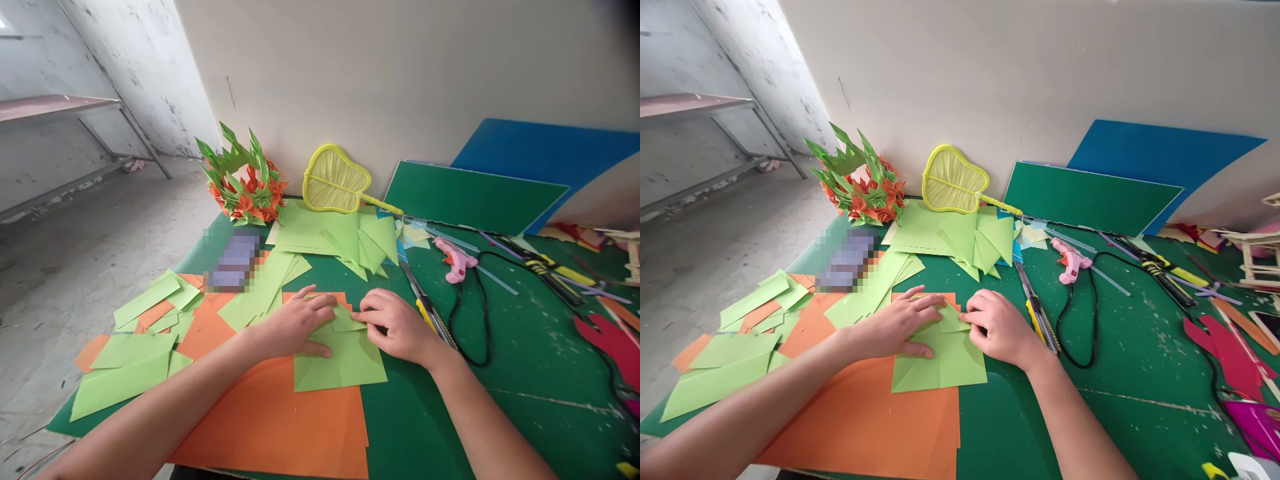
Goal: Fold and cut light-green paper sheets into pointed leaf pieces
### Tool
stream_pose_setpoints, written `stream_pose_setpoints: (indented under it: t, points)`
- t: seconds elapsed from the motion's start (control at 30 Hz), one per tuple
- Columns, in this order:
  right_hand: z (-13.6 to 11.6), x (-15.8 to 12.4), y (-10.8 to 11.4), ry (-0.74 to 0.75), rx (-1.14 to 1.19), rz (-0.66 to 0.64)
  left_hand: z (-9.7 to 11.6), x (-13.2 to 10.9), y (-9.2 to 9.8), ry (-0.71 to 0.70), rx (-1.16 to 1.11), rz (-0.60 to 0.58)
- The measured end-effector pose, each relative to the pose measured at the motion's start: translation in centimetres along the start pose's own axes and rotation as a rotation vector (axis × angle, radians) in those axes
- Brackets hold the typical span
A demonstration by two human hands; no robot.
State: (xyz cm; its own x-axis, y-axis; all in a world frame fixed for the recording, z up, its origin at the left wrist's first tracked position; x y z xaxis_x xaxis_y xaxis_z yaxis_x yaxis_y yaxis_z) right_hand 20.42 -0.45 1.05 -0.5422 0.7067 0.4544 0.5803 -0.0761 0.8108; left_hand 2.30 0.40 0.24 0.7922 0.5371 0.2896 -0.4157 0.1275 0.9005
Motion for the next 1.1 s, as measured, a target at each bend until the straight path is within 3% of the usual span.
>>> stream_pose_setpoints:
  t: [0.37, 0.57, 0.8, 0.9, 1.1]
  points:
    - [0.5, -0.5, 0.2, -0.005, 0.061, 0.056, 0.4, 0.3, 0.6, 0.027, 0.004, -0.029]
    - [0.4, -0.7, 0.4, 0.03, -0.038, 0.023, 0.4, 0.1, 0.6, 0.026, 0.018, 0.013]
    - [0.2, -0.8, 0.9, -0.008, -0.106, 0.217, -0.2, 0.2, 0.1, 0.104, 0.207, 0.012]
    - [-0.4, -0.7, 0.5, -0.001, -0.072, 0.164, -0.3, 0.3, 0.1, 0.162, 0.234, 0.006]
    - [-2.0, -0.5, -1.3, 0.032, 0.057, -0.1, -0.5, 0.3, 0.5, 0.161, 0.209, -0.006]
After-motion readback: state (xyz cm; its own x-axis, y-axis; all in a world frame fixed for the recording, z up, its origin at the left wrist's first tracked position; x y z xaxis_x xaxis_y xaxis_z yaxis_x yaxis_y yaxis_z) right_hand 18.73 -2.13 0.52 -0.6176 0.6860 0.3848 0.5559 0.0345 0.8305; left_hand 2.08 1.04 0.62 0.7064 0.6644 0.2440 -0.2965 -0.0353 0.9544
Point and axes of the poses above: each hand's wrist, its own x-axis towards the middle knuckle, its own y-axis out of the back of the hand, z = x × y, the point moved 5 cm from there along x, towards the middle knuckle, and after that the axes turned 11 degrees about z, right-handed, at the moved point
